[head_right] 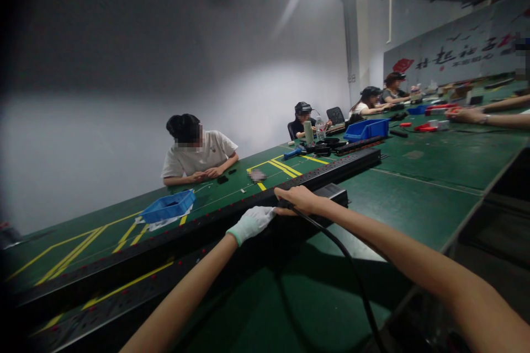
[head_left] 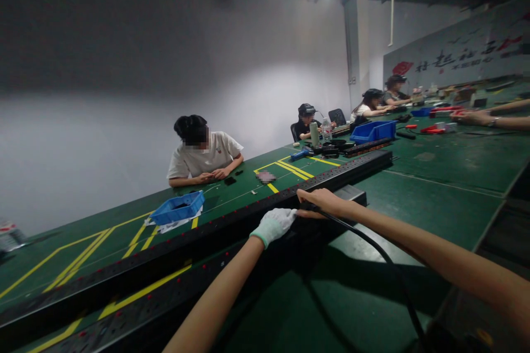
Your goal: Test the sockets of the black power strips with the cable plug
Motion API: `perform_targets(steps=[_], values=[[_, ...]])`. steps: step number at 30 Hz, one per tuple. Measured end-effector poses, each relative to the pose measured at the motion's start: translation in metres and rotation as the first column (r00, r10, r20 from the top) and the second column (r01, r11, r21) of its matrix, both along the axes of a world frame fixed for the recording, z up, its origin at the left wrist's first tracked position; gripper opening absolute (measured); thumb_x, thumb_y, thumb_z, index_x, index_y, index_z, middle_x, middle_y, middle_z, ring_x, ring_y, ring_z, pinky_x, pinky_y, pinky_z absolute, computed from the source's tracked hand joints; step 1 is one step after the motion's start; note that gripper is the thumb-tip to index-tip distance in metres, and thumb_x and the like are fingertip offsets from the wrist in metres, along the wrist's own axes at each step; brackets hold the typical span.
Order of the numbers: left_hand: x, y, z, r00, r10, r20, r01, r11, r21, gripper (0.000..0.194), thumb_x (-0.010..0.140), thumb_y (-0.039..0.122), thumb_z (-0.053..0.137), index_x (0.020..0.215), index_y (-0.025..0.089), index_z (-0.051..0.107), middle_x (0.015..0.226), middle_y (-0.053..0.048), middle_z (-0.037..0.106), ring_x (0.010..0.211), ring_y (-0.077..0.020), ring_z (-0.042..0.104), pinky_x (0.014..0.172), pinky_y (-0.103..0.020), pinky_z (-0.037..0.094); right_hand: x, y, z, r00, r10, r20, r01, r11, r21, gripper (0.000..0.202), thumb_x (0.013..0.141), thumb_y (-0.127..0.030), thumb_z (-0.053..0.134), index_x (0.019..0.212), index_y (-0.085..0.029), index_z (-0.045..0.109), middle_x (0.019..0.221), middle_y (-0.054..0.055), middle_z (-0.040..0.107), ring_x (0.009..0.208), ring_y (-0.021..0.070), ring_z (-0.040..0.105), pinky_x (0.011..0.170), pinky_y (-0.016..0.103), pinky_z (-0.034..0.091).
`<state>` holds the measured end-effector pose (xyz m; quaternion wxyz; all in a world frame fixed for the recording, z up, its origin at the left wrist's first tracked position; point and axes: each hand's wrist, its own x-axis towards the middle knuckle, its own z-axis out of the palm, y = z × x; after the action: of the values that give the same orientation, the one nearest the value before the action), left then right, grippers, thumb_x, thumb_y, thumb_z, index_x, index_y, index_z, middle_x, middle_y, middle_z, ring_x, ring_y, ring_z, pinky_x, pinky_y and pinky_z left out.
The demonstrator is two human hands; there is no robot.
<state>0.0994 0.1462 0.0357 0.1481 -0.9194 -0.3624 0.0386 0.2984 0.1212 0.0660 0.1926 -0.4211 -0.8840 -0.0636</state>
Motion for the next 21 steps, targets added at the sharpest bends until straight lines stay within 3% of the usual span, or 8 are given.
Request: perform_targets(steps=[7,13,21], values=[[0.003,-0.001,-0.001,1.000,-0.011,0.020,0.011,1.000,-0.012,0.033,0.093,0.034,0.043,0.119,0.015,0.049,0.110,-0.008,0.058,0.094,-0.0183,0.059,0.081,-0.039,0.050,0.006,0.009,-0.003,0.987,0.158,-0.018,-0.158,0.987,0.014,0.028,0.085,-0.047,0.047,0.090,-0.020,0.049,0.067,-0.001,0.057,0.056,0.0117,0.050,0.054,0.021,0.029],[0.002,-0.003,-0.002,1.000,-0.024,0.007,0.024,1.000,0.013,0.032,0.094,0.029,0.041,0.121,0.015,0.047,0.110,-0.009,0.058,0.094,-0.0189,0.060,0.080,-0.039,0.050,0.001,0.003,-0.014,0.990,0.141,-0.016,-0.139,0.987,0.081,0.024,0.085,-0.043,0.047,0.085,-0.020,0.047,0.063,-0.002,0.055,0.052,0.0110,0.047,0.051,0.021,0.026],[-0.002,-0.003,-0.002,0.998,-0.059,-0.019,0.060,0.998,0.037,0.031,0.094,0.022,0.034,0.122,0.018,0.044,0.110,-0.012,0.060,0.100,-0.0232,0.059,0.079,-0.038,0.050,-0.001,-0.004,-0.036,0.995,0.063,-0.083,-0.048,0.985,0.165,0.025,0.088,-0.044,0.044,0.087,-0.020,0.047,0.071,0.003,0.061,0.061,0.0148,0.058,0.054,0.021,0.030]])
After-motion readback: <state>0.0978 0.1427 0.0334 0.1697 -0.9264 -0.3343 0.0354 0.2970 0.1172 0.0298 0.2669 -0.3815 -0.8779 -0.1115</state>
